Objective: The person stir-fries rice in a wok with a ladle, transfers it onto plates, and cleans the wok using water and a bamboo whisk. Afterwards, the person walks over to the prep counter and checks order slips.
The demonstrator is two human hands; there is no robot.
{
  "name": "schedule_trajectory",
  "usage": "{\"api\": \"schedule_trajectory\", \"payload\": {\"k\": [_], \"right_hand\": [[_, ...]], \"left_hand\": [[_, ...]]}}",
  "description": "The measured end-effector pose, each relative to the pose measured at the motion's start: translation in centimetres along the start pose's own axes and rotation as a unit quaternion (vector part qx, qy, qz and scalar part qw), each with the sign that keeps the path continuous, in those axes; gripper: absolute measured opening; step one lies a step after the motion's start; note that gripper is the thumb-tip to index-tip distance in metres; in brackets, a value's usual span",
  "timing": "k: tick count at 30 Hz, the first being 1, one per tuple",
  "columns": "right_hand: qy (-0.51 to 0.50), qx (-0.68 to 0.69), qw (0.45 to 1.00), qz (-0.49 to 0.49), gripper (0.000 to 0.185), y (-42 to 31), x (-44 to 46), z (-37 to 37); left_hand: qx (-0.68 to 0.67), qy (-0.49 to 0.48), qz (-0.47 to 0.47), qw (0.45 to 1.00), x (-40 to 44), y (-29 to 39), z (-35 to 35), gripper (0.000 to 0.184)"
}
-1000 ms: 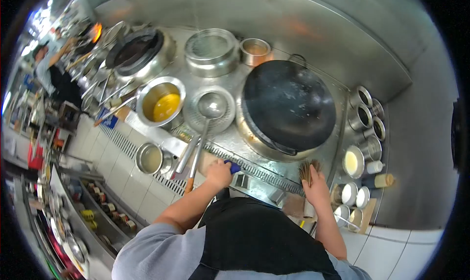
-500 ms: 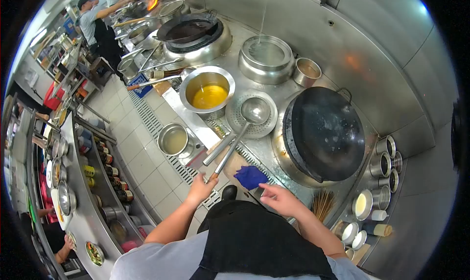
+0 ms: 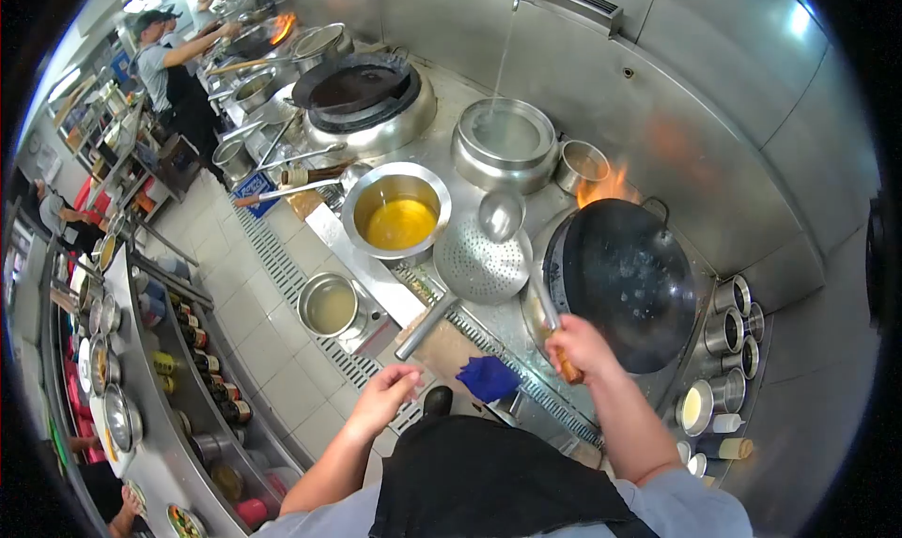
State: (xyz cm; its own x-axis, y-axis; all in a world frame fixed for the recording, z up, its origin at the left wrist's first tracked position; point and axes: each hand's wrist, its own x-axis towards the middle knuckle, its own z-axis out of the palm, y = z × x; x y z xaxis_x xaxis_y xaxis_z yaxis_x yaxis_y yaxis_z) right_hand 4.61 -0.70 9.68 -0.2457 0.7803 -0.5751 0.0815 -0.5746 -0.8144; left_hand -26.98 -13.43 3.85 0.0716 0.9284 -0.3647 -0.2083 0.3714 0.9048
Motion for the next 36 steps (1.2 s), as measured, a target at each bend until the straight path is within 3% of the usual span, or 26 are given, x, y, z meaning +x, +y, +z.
{"api": "schedule_trajectory", "payload": {"k": [2,5,7,9,10,13,15,17,18,20,22,26,28,30,32,34,35,36], "right_hand": [[0.081,-0.142,0.984,-0.076,0.015,-3.5,2.7,-0.2],[0.161,-0.159,0.961,-0.158,0.012,-8.6,10.8,-1.7],[0.320,-0.422,0.831,-0.168,0.025,-10.6,17.8,-3.9],[0.359,-0.508,0.768,-0.152,0.027,-12.8,18.9,-1.8],[0.303,-0.446,0.837,-0.092,0.026,-13.9,19.3,-0.8],[0.226,-0.176,0.957,-0.047,0.013,-14.5,20.4,1.5],[0.106,0.101,0.988,-0.057,0.010,-14.5,21.3,1.2],[-0.051,0.378,0.924,-0.018,0.009,-15.1,21.5,0.4],[-0.136,0.490,0.861,0.018,0.007,-15.4,21.9,-0.3],[-0.173,0.524,0.833,-0.037,0.008,-15.8,22.6,-1.4],[-0.219,0.636,0.739,-0.032,0.009,-17.3,22.9,-2.4],[-0.208,0.625,0.728,-0.192,0.009,-19.5,23.7,-3.4],[-0.212,0.618,0.730,-0.203,0.010,-20.4,23.7,-3.8],[-0.160,0.569,0.785,-0.185,0.016,-21.4,23.6,-4.1],[-0.140,0.554,0.804,-0.164,0.014,-21.2,23.7,-4.4],[-0.034,0.374,0.903,-0.211,0.011,-20.7,23.3,-4.1],[-0.033,0.373,0.903,-0.210,0.011,-20.3,22.8,-3.8],[0.064,0.212,0.955,-0.198,0.010,-19.9,22.3,-3.3]], "left_hand": [[0.051,0.032,-0.022,0.998,0.0,-1.2,-1.4,0.026],[0.065,0.036,-0.043,0.996,0.2,-1.6,-1.5,0.024],[0.132,0.033,-0.029,0.990,0.4,-1.6,-1.6,0.024],[0.140,0.036,-0.025,0.989,0.3,-1.1,-2.1,0.024],[0.145,0.041,-0.024,0.988,0.1,-1.1,-2.3,0.024],[0.148,0.075,-0.026,0.986,-0.4,-2.5,-4.7,0.023],[0.160,0.086,-0.028,0.983,-0.4,-2.9,-6.2,0.023],[0.159,0.133,-0.060,0.976,-0.7,-2.7,-7.4,0.024],[0.167,0.124,-0.057,0.976,-0.6,-2.2,-7.8,0.024],[0.197,0.143,-0.071,0.967,-0.8,-0.8,-8.0,0.025],[0.202,0.135,-0.057,0.968,-0.7,0.4,-8.2,0.024],[0.204,0.141,-0.019,0.969,-0.8,1.1,-8.9,0.019],[0.204,0.149,-0.019,0.967,-1.1,0.9,-9.1,0.019],[0.211,0.136,-0.031,0.967,-1.3,0.7,-9.1,0.019],[0.215,0.126,-0.045,0.967,-1.4,0.5,-8.8,0.020],[0.196,0.130,-0.040,0.971,-1.2,0.4,-8.4,0.019],[0.195,0.130,-0.040,0.971,-1.0,0.2,-8.4,0.019],[0.198,0.125,-0.032,0.972,-0.7,-0.1,-8.6,0.019]]}}
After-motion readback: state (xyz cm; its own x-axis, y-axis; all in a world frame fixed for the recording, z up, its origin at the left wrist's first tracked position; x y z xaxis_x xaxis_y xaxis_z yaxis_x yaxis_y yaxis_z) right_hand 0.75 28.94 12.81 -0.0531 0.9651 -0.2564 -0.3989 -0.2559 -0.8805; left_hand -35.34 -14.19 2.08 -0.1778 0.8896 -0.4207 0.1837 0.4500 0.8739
